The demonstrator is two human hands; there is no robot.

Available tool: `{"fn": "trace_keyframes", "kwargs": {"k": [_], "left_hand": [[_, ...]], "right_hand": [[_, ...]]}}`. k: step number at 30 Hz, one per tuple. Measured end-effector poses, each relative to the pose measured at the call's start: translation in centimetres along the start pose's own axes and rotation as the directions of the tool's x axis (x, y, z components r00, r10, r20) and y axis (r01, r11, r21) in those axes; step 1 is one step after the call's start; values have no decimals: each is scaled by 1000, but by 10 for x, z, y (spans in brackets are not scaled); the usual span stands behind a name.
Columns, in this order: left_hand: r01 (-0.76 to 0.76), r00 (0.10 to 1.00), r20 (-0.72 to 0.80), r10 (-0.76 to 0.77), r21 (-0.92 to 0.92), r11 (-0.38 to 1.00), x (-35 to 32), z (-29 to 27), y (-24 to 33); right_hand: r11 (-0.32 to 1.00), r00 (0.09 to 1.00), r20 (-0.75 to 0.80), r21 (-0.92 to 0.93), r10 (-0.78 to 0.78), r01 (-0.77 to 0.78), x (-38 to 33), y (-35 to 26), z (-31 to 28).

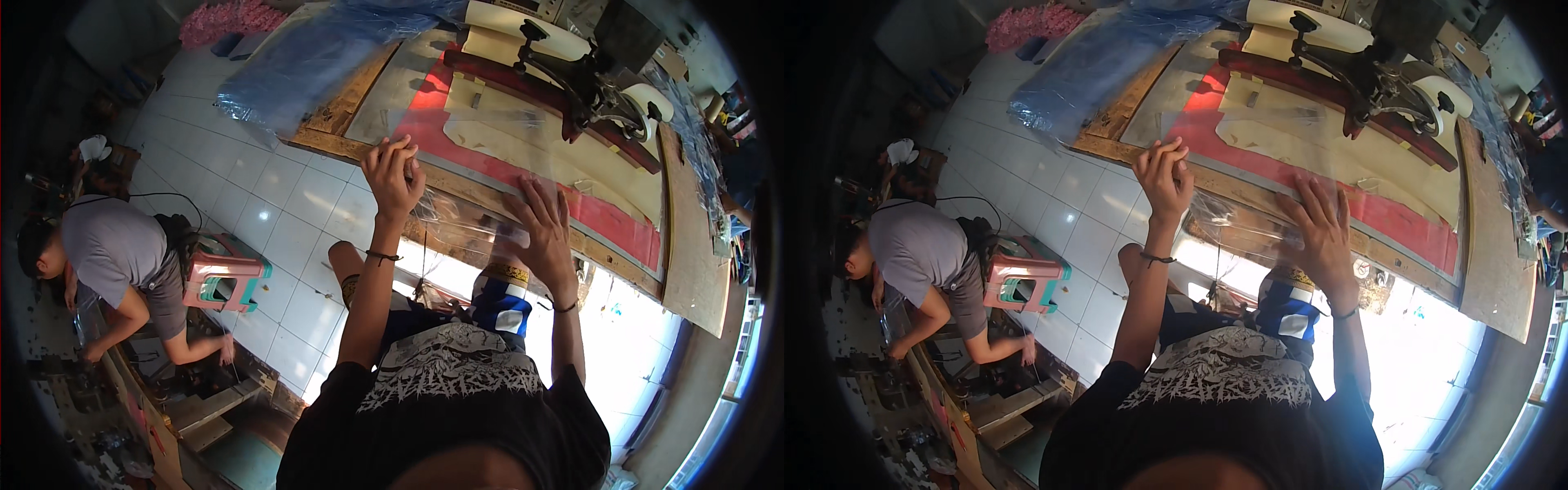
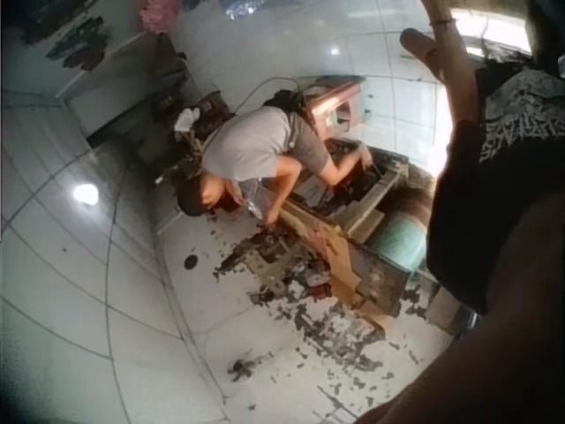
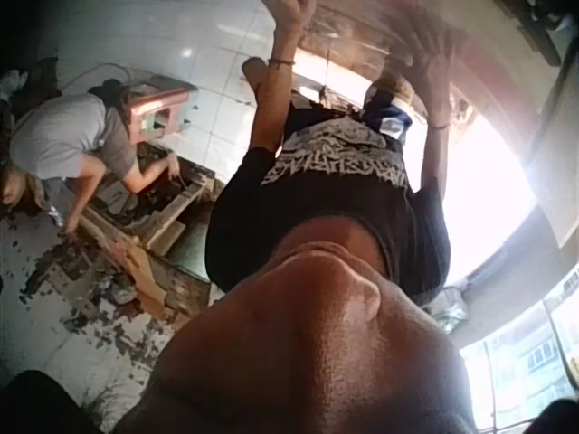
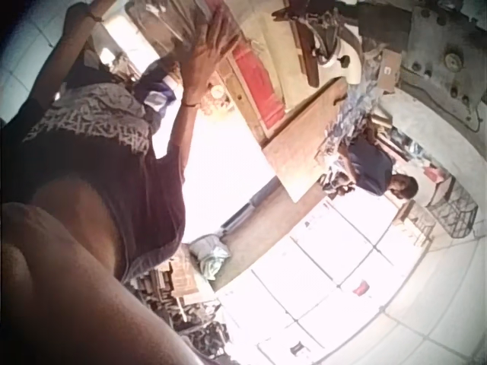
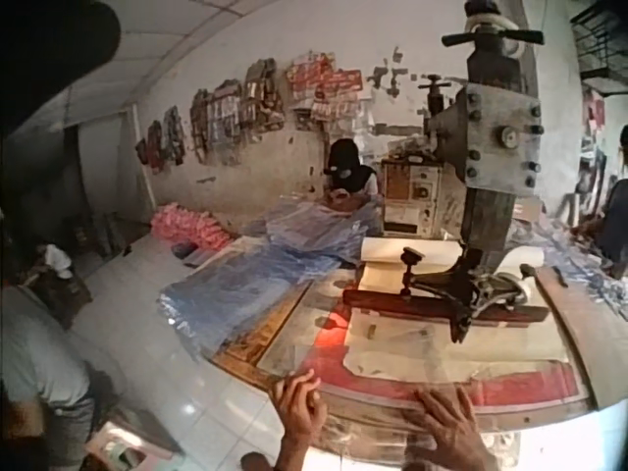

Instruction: The person aligns the top edge of a large clear plastic bag on a work table, folds a small section of the plastic over, and presses the fold flat using their fingers.

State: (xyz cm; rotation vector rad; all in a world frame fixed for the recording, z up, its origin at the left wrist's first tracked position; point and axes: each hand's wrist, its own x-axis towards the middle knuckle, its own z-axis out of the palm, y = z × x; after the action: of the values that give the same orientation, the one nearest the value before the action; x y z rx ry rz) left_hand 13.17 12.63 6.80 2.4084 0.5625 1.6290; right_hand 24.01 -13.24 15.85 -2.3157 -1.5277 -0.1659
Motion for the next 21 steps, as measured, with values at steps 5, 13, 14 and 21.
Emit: {"fn": "trace_keyframes", "kwargs": {"k": [5,13,14,21], "left_hand": [[206,978,-31,-204,137,969,-10,-22,48],[716,250,636,-730,-629,-303,-45,-14,95],[696,261,655,-709,-636,-332,-42,-7,89],[606,248,699,-671,-652,-455,-36,13,76]], "right_hand": [[994,991,-124,-79,59,-69,-5,12,22],[989,988,-126,-107,89,-103,-6,10,28],[986,988,-130,-131,82,-99,-6,10,28],[982,980,-184,-154,79,-108,-5,7,32]]}}
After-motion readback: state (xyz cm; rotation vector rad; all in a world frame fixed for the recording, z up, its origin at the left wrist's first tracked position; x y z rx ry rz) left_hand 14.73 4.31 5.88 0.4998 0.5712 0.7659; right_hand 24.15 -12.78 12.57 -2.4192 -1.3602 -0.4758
